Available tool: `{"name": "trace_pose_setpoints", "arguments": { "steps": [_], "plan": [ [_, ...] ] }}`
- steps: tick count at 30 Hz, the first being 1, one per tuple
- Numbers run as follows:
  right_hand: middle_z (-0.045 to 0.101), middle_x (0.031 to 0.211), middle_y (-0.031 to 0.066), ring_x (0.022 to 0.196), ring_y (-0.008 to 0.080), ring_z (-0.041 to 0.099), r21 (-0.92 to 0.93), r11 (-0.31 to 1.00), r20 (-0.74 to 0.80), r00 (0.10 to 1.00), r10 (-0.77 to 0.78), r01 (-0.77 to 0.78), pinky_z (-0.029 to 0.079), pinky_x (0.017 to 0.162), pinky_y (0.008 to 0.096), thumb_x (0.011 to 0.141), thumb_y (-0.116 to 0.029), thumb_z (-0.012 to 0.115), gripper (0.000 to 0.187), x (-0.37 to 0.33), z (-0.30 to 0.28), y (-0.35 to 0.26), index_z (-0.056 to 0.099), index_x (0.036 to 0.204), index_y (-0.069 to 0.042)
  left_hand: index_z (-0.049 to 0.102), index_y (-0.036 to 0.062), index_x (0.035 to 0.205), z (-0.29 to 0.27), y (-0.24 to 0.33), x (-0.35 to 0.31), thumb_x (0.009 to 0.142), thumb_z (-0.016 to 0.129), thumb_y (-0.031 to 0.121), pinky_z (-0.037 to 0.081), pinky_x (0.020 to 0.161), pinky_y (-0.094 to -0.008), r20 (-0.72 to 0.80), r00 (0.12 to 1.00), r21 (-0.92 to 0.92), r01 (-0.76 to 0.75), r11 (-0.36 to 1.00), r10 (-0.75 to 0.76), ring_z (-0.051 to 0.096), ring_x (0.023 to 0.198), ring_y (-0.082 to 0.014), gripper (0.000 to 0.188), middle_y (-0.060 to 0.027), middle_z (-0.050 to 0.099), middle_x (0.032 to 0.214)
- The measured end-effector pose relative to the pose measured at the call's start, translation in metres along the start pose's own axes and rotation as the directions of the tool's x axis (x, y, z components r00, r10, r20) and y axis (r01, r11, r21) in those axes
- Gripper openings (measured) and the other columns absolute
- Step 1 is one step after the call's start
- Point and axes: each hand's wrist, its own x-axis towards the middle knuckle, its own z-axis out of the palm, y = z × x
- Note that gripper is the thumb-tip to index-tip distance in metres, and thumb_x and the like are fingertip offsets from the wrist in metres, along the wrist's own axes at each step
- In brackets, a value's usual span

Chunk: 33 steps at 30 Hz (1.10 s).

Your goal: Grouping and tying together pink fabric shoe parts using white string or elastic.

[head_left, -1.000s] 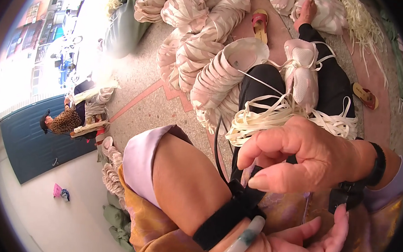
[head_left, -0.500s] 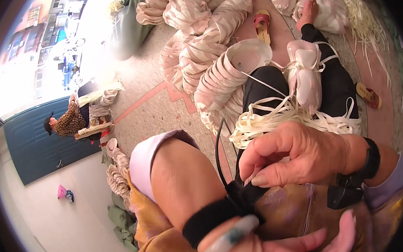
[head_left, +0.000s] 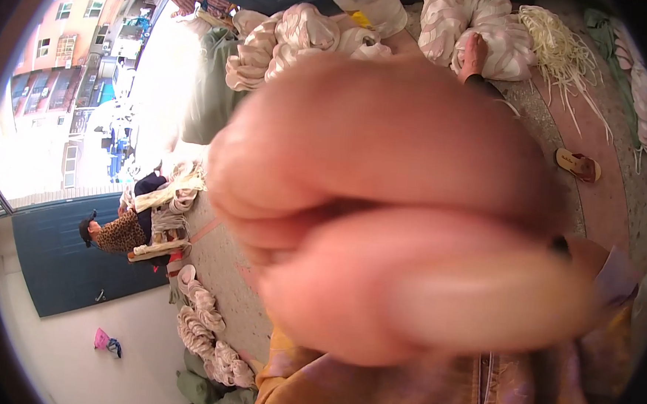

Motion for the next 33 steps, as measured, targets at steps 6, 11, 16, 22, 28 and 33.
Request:
{"name": "trace_pose_setpoints", "arguments": {
  "steps": [6,11,16,22,28,33],
  "plan": [
    [0.060,0.081,0.0028,0.076,0.0077,0.054,0.495,0.704,0.135,0.845,0.517,-0.510,0.043,0.068,0.0212,0.083,-0.012,0.058,0.017,-0.004,0.005,-0.011,0.062,0.089,0.002,0.060,0.0080,0.087,0.001,0.009,0.007,0.089,0.047,0.034,0.036,0.048,-0.0247,-0.305,0.938,-0.385,0.038,0.922,-0.166,0.047,0.041,-0.0085,0.029,-0.0006,0.055,0.062],
    [0.060,0.082,0.0020,0.077,0.0062,0.054,0.553,0.676,0.175,0.861,0.477,-0.487,0.044,0.069,0.0213,0.085,-0.013,0.058,0.018,-0.006,0.009,-0.008,0.057,0.096,0.001,0.061,0.0086,0.074,-0.005,0.022,0.011,0.083,0.058,0.026,0.037,0.049,-0.0225,-0.347,0.914,-0.382,0.068,0.922,-0.211,0.049,0.042,-0.0069,0.020,0.0004,0.057,0.061],
    [0.057,0.082,-0.0002,0.078,0.0050,0.052,0.536,0.721,0.127,0.886,0.446,-0.440,0.044,0.070,0.0210,0.082,-0.009,0.062,0.024,-0.009,0.024,-0.001,0.054,0.102,0.000,0.059,0.0121,0.066,-0.007,0.032,0.003,0.077,0.064,0.021,0.037,0.047,-0.0216,-0.481,0.863,-0.392,-0.058,0.918,-0.151,0.049,0.042,-0.0057,0.015,0.0037,0.055,0.055],
    [0.055,0.084,-0.0017,0.079,0.0037,0.050,0.579,0.696,0.117,0.888,0.445,-0.425,0.044,0.071,0.0195,0.079,-0.007,0.064,0.032,-0.004,0.028,-0.001,0.052,0.108,-0.003,0.058,0.0136,0.058,-0.014,0.042,-0.005,0.073,0.066,0.017,0.035,0.049,-0.0198,-0.565,0.824,-0.299,-0.144,0.943,-0.053,0.048,0.041,-0.0047,0.017,0.0059,0.056,0.053],
    [0.054,0.086,-0.0021,0.080,0.0031,0.050,0.490,0.723,0.189,0.868,0.459,-0.488,0.043,0.072,0.0193,0.078,-0.007,0.065,0.032,-0.004,0.026,0.006,0.053,0.107,-0.004,0.057,0.0155,0.055,-0.019,0.045,-0.010,0.072,0.065,0.016,0.032,0.049,-0.0202,-0.540,0.841,-0.264,-0.148,0.953,-0.019,0.048,0.041,-0.0040,0.019,0.0065,0.056,0.052],
    [0.054,0.086,-0.0020,0.081,0.0038,0.050,0.571,0.638,0.236,0.848,0.475,-0.516,0.043,0.072,0.0196,0.078,-0.007,0.066,0.030,-0.005,0.028,0.004,0.054,0.105,-0.004,0.058,0.0134,0.057,-0.016,0.048,-0.012,0.072,0.065,0.017,0.034,0.050,-0.0184,-0.595,0.803,-0.249,-0.226,0.942,0.036,0.049,0.040,-0.0042,0.017,0.0061,0.057,0.053]
  ]
}}
